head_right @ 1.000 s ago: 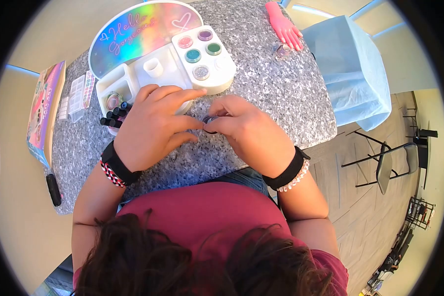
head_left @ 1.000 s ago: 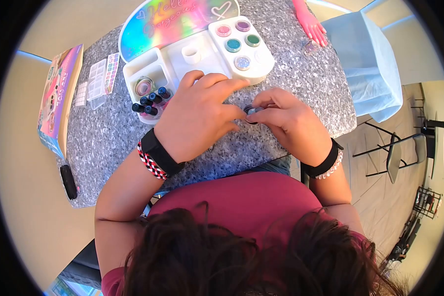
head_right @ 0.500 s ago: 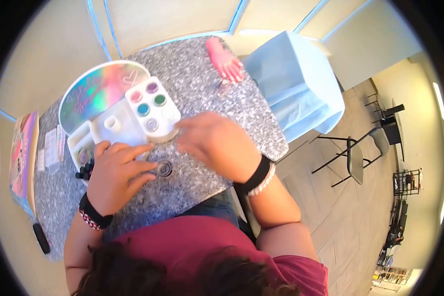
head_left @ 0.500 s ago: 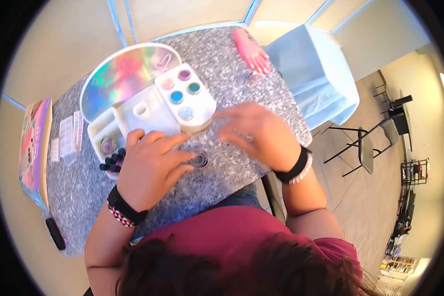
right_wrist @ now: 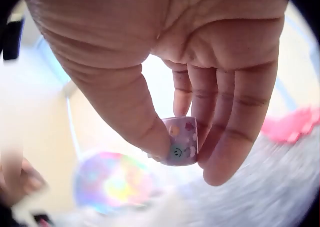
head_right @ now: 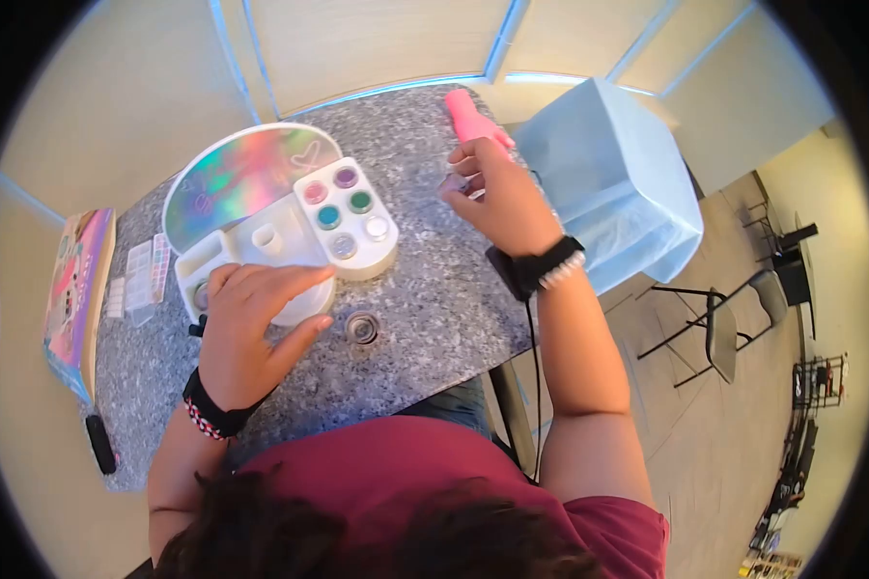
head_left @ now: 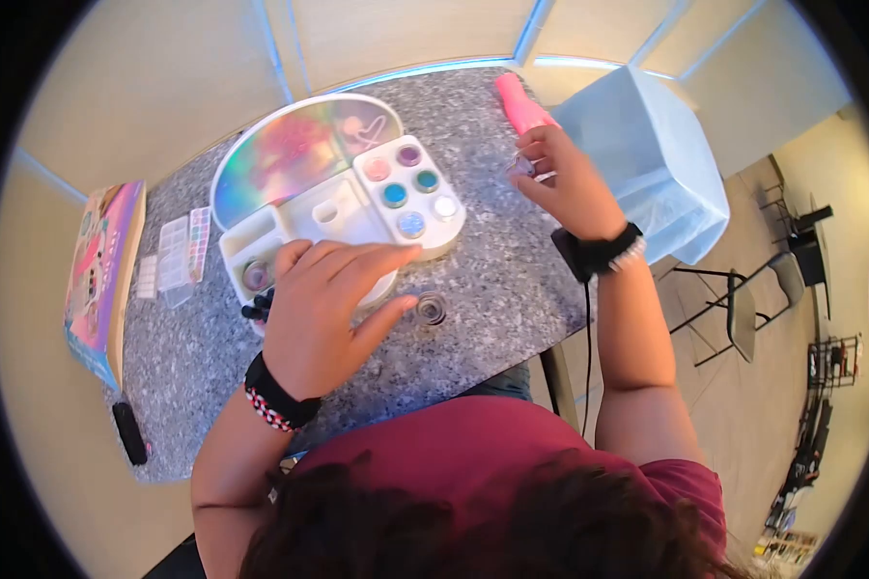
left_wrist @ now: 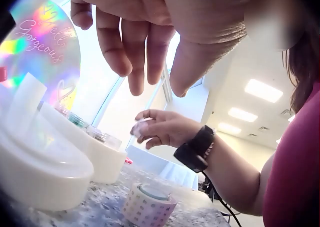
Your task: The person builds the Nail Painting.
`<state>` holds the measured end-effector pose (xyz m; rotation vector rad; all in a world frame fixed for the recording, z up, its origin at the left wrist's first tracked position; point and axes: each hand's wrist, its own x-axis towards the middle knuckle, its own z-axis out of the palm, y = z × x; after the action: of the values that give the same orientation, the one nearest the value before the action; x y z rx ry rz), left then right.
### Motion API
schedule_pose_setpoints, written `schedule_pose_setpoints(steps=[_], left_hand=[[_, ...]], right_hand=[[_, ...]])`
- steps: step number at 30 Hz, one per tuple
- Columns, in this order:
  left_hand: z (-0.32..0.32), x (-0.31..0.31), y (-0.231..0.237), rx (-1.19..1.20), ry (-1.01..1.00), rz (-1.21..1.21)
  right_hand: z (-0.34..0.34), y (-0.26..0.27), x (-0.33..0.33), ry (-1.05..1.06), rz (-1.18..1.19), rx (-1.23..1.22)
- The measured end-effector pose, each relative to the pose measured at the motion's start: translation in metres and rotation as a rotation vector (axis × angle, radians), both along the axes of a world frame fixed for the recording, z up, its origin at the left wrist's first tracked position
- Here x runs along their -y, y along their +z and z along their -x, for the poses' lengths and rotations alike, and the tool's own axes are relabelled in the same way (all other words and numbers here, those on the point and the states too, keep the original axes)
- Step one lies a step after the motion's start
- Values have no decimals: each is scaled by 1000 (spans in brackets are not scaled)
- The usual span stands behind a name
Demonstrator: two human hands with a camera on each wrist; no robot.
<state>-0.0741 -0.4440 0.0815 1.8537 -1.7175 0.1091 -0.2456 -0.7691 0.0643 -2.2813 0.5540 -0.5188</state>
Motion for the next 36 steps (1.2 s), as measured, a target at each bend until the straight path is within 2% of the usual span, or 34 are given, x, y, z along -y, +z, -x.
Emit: schedule_pose_setpoints(steps=[2, 4, 7, 11, 13, 14, 16, 21, 24, 26, 28, 30, 32, 33, 35, 36], left_hand=[[-1, 1, 2, -74, -7, 102], [0, 1, 7, -100, 3, 63], [2, 7, 1, -249, -139, 152], [-1, 3, -6, -359, -160, 138], [-3, 1, -6, -330, -135, 132], [-3, 0, -7, -305, -112, 129], [-3, -1, -11, -350, -122, 115], [5, -3, -9, -391, -162, 62], [2, -4, -10, -343, -160, 29], [-1, -4, -11, -421, -165, 34], [-1, -5, -10, -473, -159, 65], [-1, -6, -12, -524, -156, 98], [1, -5, -16, -743, -204, 123], [9, -3, -15, -741, -207, 124], [29, 4, -13, -1302, -273, 112], [30, 6, -16, -1305, -279, 115]], right_hand=[[5, 23, -44, 230, -502, 132], [5, 29, -78, 422, -823, 175], [1, 26, -111, 578, -967, 153], [-3, 24, -124, 601, -1048, 72], [-3, 16, -136, 385, -684, 286], [-2, 18, -136, 388, -687, 287], [2, 27, -136, 424, -64, 322], [14, 38, -147, 383, -12, 273], [20, 41, -145, 286, 4, 354], [25, 41, -141, 241, 64, 462], [28, 39, -137, 272, 112, 456], [31, 33, -138, 313, 30, 395], [25, 29, -141, 347, 35, 374], [21, 26, -144, 379, 40, 350], [14, 18, -148, 348, 79, 396], [12, 14, -149, 322, 114, 443]])
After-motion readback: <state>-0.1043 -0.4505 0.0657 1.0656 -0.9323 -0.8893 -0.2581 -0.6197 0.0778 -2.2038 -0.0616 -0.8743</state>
